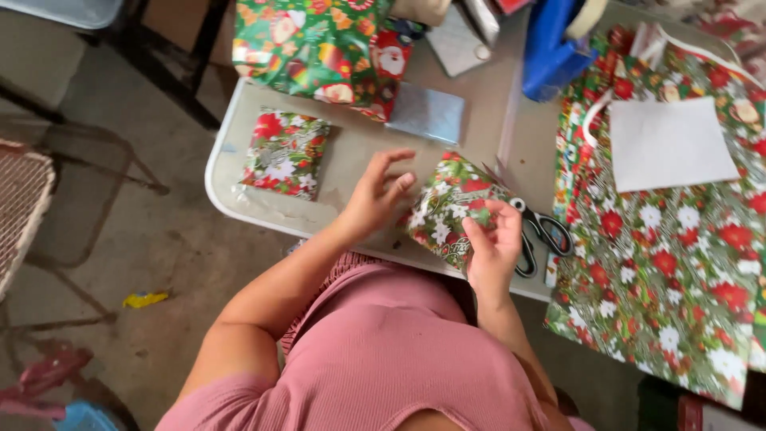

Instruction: The person is wrapping small books or notebooks in decorative Christmas paper, using scissors to cut the paper and folding it precisely around the items.

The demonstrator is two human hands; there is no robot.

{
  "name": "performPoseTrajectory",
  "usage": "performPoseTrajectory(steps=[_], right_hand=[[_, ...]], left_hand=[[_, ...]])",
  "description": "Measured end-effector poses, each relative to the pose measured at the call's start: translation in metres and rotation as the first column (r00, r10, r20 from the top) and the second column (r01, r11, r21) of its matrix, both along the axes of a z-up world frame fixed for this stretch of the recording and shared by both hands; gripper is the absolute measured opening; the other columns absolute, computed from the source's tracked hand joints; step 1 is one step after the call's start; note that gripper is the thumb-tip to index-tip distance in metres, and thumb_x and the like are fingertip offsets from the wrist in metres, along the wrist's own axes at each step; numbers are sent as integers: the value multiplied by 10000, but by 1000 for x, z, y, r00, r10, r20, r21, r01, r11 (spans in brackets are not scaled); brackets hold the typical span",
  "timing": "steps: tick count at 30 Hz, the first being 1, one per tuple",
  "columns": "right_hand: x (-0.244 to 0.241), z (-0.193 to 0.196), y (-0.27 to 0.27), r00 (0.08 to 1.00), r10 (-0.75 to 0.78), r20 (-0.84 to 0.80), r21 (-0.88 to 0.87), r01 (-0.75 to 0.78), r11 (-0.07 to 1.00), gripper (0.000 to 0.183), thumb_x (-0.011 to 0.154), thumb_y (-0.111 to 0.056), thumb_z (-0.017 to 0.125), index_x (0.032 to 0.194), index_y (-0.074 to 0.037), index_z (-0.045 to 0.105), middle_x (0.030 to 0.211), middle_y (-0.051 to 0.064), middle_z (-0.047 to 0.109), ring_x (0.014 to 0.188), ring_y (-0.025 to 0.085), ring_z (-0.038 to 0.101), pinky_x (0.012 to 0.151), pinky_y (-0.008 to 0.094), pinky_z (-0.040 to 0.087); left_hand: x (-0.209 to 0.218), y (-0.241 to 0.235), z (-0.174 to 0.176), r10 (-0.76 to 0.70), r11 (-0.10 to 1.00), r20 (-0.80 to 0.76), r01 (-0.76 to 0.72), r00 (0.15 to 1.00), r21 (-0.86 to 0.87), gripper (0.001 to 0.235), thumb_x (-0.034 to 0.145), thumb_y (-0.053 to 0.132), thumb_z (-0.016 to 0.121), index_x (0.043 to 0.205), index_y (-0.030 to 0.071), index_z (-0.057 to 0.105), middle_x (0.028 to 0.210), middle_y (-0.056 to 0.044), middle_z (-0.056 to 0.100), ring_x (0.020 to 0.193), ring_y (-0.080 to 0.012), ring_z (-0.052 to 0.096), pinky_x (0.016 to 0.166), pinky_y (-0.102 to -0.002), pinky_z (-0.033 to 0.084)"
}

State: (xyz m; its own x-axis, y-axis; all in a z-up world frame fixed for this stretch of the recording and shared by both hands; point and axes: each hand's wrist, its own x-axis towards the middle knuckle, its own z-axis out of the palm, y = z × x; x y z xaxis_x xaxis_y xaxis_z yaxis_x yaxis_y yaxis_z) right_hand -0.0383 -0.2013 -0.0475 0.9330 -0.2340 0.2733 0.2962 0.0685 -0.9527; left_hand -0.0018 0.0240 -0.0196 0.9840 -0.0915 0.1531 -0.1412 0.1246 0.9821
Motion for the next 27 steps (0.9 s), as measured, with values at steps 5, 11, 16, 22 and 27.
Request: performPoseTrajectory(steps=[5, 11, 16, 22, 27], right_hand=[[-11, 21, 33, 971, 236, -34, -54, -238, 970, 509, 894, -79, 759, 1332, -25, 507, 1094, 79, 642, 991, 125, 623, 891, 259, 516], [-5, 15, 24, 902, 428, -64, 47, -425, 904, 443, 934, -24, 675, 1338, 56, 510, 1214, 249, 638, 956, 284, 727, 802, 361, 621], [0, 10, 7, 909, 410, -80, 36, -408, 912, 342, 921, 27, 674, 1243, 95, 580, 1130, 257, 681, 898, 278, 737, 764, 349, 628], [-1, 10, -6, 906, 416, -79, 3, -417, 909, 281, 954, -6, 651, 1212, 89, 594, 1091, 225, 712, 886, 234, 735, 796, 327, 620], [0, 10, -10, 917, 391, -81, -84, -398, 914, 218, 969, 22, 632, 1173, 93, 608, 1066, 217, 714, 893, 240, 731, 809, 356, 628]], left_hand=[[-29, 31, -13, -192, 981, -246, 182, 950, -61, 652, 907, 237, 784, 1440, 52, 457, 1219, -188, 654, 1080, -331, 683, 850, -484, 620], [-52, 118, 12, 369, 820, 54, -352, 928, 452, 588, 963, 332, 746, 1408, 9, 538, 1052, -286, 670, 858, -429, 666, 745, -515, 542], [-37, 169, -2, 504, 338, 379, -581, 776, 740, 539, 970, 201, 797, 1354, -115, 590, 925, -336, 653, 889, -546, 629, 787, -630, 512], [-23, 187, -29, 616, 74, 325, -463, 718, 883, 769, 848, 462, 881, 1380, -20, 607, 1111, -206, 554, 999, -457, 604, 794, -570, 578], [-36, 170, 26, 571, 319, 25, -249, 820, 914, 1010, 699, 523, 935, 1435, -34, 524, 1232, -198, 504, 1100, -476, 568, 853, -603, 591]])
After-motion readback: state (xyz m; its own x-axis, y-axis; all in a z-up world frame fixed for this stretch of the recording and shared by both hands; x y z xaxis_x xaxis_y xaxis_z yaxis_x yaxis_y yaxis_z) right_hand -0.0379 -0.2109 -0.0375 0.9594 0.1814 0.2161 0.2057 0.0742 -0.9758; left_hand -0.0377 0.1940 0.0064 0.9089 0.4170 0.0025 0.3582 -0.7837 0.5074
